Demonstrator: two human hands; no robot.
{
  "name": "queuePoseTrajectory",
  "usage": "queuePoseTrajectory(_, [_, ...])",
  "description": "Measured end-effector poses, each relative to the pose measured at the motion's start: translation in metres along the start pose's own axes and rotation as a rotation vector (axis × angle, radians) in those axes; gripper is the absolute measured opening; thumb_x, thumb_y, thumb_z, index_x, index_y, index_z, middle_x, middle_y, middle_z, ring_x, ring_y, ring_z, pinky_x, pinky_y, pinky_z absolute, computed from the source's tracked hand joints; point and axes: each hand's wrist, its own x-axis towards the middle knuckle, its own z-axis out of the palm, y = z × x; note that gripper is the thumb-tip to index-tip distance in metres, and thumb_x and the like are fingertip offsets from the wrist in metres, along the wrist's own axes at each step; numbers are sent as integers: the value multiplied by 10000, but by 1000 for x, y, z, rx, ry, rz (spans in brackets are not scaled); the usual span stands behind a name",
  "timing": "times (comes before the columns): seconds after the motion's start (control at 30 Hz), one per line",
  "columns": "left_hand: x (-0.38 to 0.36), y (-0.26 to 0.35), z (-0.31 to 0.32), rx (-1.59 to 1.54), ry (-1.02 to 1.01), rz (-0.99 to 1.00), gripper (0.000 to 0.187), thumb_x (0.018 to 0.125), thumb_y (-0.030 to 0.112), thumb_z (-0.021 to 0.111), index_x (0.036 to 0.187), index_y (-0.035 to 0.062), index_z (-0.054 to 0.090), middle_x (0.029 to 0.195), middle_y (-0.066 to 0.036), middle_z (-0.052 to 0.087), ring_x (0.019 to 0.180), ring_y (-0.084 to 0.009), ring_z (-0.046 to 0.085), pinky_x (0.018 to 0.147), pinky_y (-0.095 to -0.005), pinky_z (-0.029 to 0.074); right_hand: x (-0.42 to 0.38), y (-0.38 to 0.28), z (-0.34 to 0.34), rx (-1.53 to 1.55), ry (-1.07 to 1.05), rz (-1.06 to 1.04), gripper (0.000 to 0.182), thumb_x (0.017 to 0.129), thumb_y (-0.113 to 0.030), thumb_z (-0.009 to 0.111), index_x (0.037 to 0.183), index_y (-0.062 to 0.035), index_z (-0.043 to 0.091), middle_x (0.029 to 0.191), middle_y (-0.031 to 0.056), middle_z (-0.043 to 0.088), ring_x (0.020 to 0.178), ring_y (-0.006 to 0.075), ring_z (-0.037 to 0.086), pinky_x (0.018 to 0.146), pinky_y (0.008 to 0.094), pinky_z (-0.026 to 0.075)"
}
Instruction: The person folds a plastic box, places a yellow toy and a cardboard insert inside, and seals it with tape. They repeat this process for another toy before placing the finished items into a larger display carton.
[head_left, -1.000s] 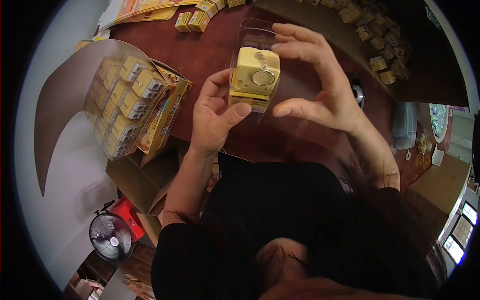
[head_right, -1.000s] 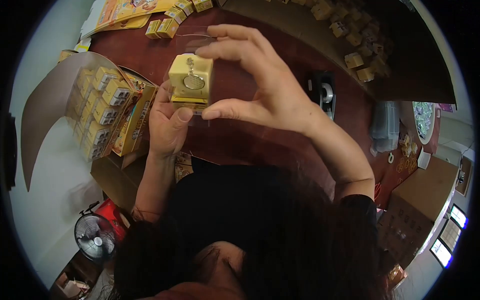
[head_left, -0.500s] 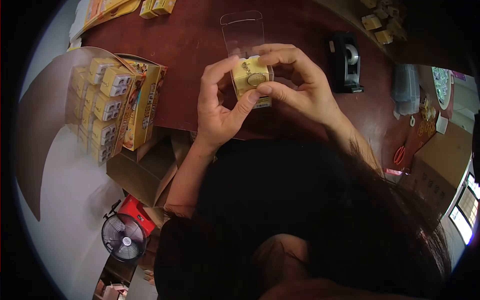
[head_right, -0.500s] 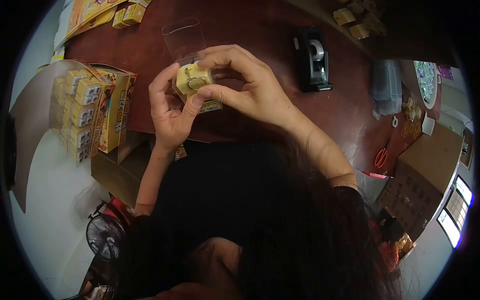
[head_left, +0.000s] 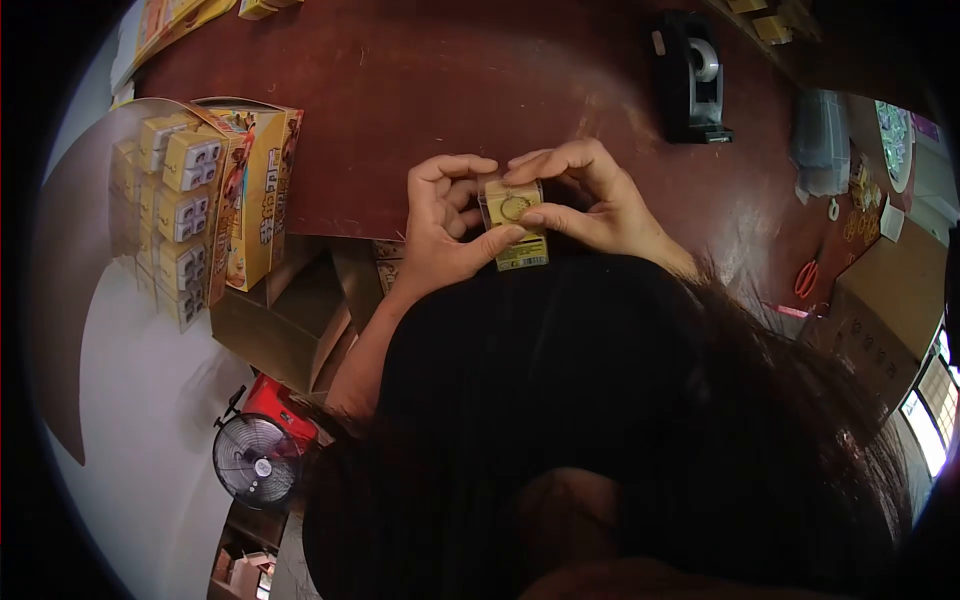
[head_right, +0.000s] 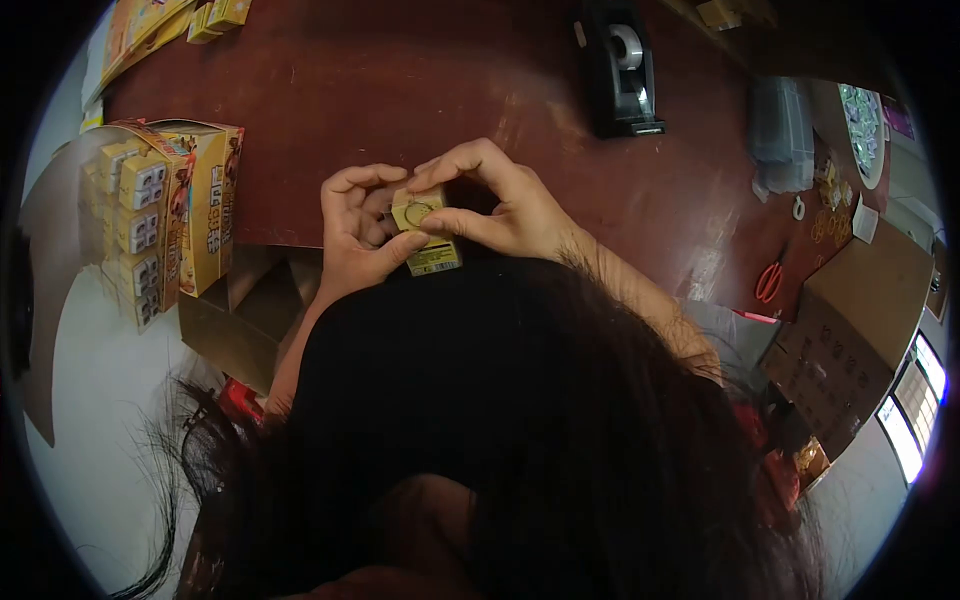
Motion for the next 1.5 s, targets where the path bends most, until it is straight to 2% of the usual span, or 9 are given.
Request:
queuePoseTrajectory(0.17, [0,2,-9,-68,-84,-109,382,886,106,767,1174,25,530,1321,-113,454,1200,-191,541,981,-338,530,5,-15,-8,-188,-162,-51,244,868,-210,798,1030,-73,676,1078,62,698,1085,185,669,962,357,555])
queuePoseTrajectory(0.43, [13,32,-7,114,-78,-267,199,927,69,708,1070,0,588,1254,-99,550,1039,-144,622,961,-316,537,12,-40,-5,-48,-43,406,149,904,-186,756,995,-82,702,959,24,697,964,123,676,888,312,562])
queuePoseTrajectory(0.67, [9,35,2,88,-107,-210,209,889,101,771,1020,23,629,1269,-90,544,1113,-160,620,991,-323,534,-7,-26,-19,-132,-145,91,129,887,-118,768,988,-52,722,1119,75,667,1085,178,630,929,309,528])
queuePoseTrajectory(0.77, [15,33,-3,234,-223,-121,185,868,89,789,983,32,656,1241,-99,567,1131,-197,616,976,-338,534,-12,-24,-24,-130,-180,75,149,884,-133,773,1005,-54,734,1228,99,622,1123,195,617,945,325,525])
queuePoseTrajectory(0.83, [27,35,0,569,-273,230,169,853,46,787,963,29,660,1194,-118,593,1137,-233,613,950,-347,533,-16,-33,-29,-351,-82,-136,177,878,-121,775,1033,-44,737,1300,111,580,1166,202,598,964,334,526])
queuePoseTrajectory(1.0, [78,15,6,701,108,708,200,830,1,788,937,43,625,1145,-116,593,1134,-281,614,928,-370,531,-26,-51,-99,-624,942,-199,243,887,-183,765,1097,-72,714,1329,111,545,1107,195,595,883,315,529])
queuePoseTrajectory(1.17, [100,-14,9,917,40,844,227,820,0,793,927,65,604,1178,-92,555,1165,-309,581,945,-394,535,-39,-5,-140,-353,753,290,240,967,-293,683,1035,-63,706,1122,15,637,947,84,571,847,238,425])
queuePoseTrajectory(1.27, [100,-13,11,951,55,854,237,821,2,792,946,72,603,1178,-95,554,1172,-310,580,959,-399,528,-39,-9,-134,-44,721,259,225,958,-275,689,975,-52,720,1190,55,634,1038,105,574,866,259,433])
queuePoseTrajectory(1.5, [97,-10,15,964,60,817,239,815,2,779,954,68,597,1180,-96,555,1180,-316,575,969,-413,520,-62,-3,-133,-215,679,-36,134,954,-170,675,938,-42,712,1381,129,522,1237,148,511,957,296,437])
